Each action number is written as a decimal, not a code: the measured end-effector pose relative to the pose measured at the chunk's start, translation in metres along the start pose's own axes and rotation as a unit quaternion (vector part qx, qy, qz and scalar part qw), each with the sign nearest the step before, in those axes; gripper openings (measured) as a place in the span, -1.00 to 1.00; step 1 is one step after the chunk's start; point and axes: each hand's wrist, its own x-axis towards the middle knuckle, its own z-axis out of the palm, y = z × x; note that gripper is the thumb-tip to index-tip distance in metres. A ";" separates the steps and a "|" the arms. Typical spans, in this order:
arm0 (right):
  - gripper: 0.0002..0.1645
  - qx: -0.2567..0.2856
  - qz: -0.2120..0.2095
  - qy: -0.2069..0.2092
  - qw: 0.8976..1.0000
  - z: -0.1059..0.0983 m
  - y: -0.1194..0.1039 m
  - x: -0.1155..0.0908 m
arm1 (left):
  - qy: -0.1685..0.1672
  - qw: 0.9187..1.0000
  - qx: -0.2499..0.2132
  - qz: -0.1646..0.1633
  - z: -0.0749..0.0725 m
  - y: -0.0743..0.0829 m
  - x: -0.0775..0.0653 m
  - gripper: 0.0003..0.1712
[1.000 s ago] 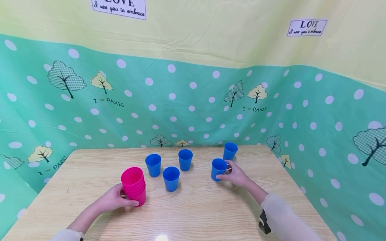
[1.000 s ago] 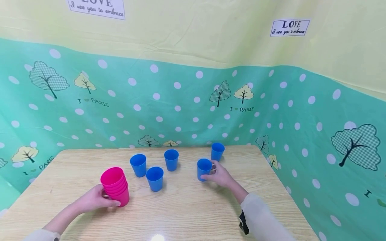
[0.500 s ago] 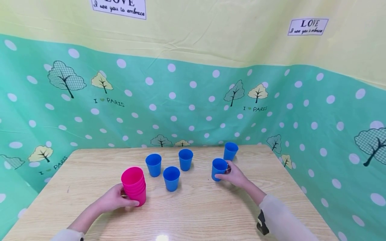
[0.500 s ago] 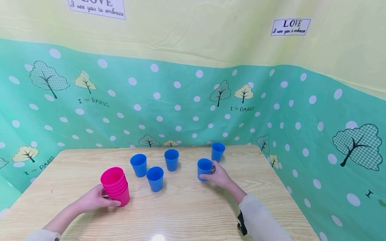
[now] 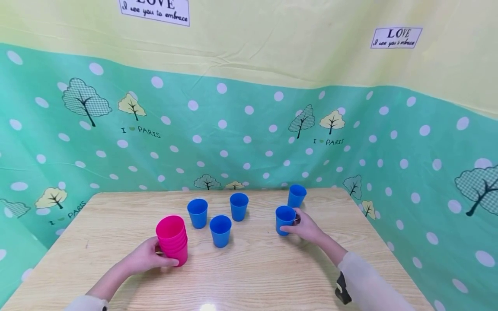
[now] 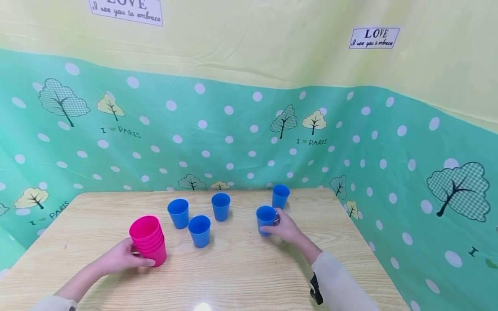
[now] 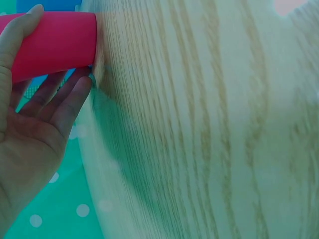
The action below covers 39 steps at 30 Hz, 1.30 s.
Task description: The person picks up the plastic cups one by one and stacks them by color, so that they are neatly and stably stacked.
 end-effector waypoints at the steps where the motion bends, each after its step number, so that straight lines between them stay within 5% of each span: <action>1: -0.16 0.000 -0.001 0.000 1.000 -0.001 0.001 0.000 | 0.000 1.000 0.000 0.000 0.000 0.000 0.000 -0.36; 27: -0.22 -0.013 -0.012 -0.027 0.999 -0.029 0.010 -0.017 | -0.004 1.000 0.002 -0.017 -0.001 0.005 0.000 -0.34; 39: -0.25 -0.026 -0.048 -0.093 0.994 -0.049 0.013 -0.027 | -0.002 1.000 0.008 -0.018 -0.001 0.003 0.000 -0.34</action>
